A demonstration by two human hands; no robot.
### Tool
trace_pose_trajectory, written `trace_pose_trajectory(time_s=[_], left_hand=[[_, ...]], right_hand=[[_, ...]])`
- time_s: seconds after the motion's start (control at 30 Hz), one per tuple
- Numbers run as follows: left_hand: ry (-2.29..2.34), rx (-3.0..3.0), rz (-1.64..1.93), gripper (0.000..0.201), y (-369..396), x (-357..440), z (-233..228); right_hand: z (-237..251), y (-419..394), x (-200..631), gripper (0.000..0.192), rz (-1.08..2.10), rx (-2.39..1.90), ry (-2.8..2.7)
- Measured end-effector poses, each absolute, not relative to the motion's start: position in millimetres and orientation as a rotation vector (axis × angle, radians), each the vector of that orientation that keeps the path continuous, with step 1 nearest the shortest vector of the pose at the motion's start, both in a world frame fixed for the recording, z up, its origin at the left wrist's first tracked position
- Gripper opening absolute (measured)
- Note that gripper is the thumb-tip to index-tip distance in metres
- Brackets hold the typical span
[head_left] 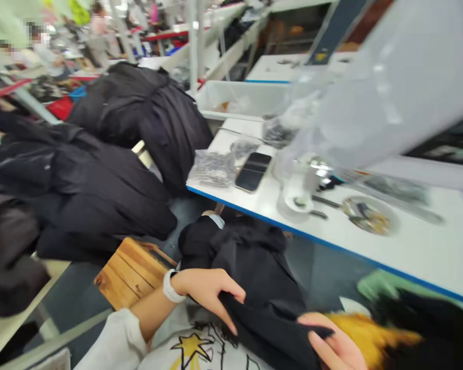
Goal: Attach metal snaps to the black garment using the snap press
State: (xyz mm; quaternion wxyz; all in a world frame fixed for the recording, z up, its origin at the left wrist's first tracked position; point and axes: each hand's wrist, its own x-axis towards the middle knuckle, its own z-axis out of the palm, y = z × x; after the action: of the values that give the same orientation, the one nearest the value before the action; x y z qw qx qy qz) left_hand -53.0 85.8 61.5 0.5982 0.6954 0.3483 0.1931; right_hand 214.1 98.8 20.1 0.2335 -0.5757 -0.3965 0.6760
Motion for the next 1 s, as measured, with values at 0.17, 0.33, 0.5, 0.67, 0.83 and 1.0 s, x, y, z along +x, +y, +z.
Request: trace_pose_trajectory(time_s=[0.17, 0.33, 0.5, 0.67, 0.83, 1.0], left_hand=[[1.072, 1.334, 0.109, 0.036, 99.1, -56.2, 17.8], [1.368, 1.354, 0.091, 0.024, 94.9, -40.9, -23.2], [1.658, 1.419, 0.645, 0.012, 146.0, -62.2, 31.3], [1.821, 1.533, 1.355, 0.01, 193.6, -54.6, 58.8], [1.589, 1.642, 0.995, 0.011, 173.2, -56.2, 43.9], [1.622, 1.44, 0.981, 0.012, 150.7, -75.9, 30.7]], right_hand=[[-27.9, 89.9, 174.9, 0.042, 1.889, -1.68, -1.404], [-55.5, 90.3, 188.0, 0.021, 1.792, -1.905, -1.695], [19.1, 150.6, 172.9, 0.028, 1.509, -1.571, -2.072], [61.1, 255.8, 79.0, 0.042, 0.838, -1.475, -1.896], [61.1, 327.2, 12.1, 0.067, 0.64, -1.849, -1.759], [62.2, 337.6, 10.9, 0.062, 0.762, -1.921, -1.705]])
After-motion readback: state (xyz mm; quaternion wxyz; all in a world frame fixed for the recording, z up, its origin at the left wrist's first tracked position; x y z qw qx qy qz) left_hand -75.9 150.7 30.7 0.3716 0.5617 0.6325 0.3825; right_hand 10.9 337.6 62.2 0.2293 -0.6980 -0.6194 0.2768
